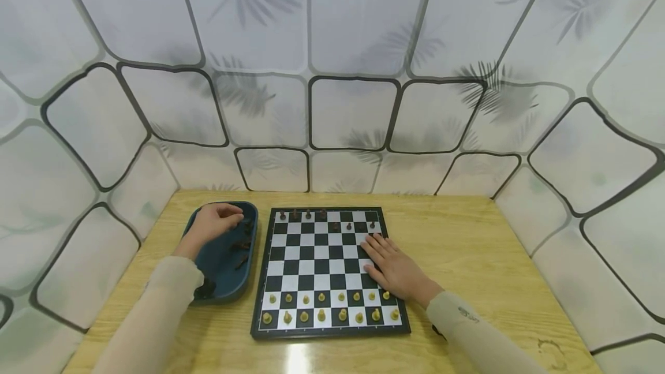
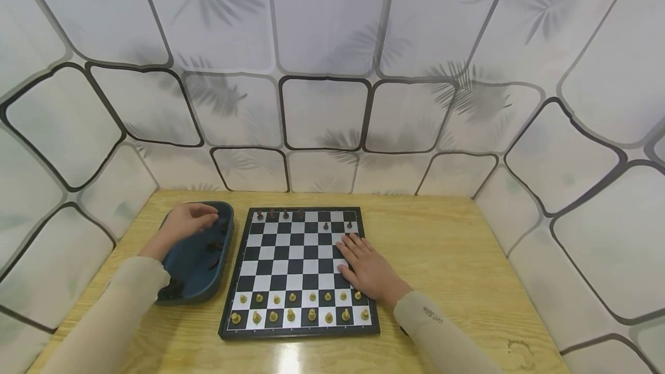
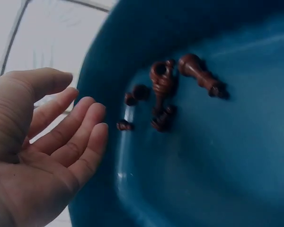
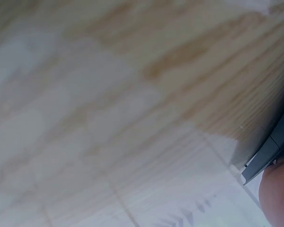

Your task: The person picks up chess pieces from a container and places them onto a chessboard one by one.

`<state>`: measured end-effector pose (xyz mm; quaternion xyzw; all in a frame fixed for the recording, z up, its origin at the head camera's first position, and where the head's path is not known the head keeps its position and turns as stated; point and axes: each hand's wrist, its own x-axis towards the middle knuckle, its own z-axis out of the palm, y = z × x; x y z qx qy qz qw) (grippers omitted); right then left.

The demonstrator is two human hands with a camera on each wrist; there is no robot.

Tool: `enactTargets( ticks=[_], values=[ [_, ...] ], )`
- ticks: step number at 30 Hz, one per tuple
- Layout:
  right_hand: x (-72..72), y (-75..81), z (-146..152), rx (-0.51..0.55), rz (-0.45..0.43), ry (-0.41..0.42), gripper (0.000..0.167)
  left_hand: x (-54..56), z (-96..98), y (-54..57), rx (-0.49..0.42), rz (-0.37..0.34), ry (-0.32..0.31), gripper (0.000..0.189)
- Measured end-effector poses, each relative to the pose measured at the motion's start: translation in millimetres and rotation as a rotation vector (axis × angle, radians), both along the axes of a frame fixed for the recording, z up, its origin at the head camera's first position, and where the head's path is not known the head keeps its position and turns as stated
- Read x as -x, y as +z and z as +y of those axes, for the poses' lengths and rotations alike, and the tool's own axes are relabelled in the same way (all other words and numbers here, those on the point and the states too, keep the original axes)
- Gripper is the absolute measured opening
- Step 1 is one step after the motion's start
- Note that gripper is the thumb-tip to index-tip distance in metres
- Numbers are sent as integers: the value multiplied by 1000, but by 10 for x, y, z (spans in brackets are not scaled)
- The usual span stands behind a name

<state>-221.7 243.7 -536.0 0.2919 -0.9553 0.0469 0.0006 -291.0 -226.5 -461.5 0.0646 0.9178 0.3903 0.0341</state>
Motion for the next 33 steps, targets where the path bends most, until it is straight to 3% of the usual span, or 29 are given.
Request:
enactTargets(
  ticks=[6,13,23,33],
  values=[
    [0,2,0,8,13,6,65,6,-57,-106,39,-31,-55,36],
    [-10,15,-6,18,8,4,65,51,-79,-193,32,6,-102,31],
    [-15,18,-2,11,11,9,65,131,36,-228,190,-57,-43,29],
    [-10,14,-3,14,16,15,65,176,99,-263,222,-77,31,29]
  ],
)
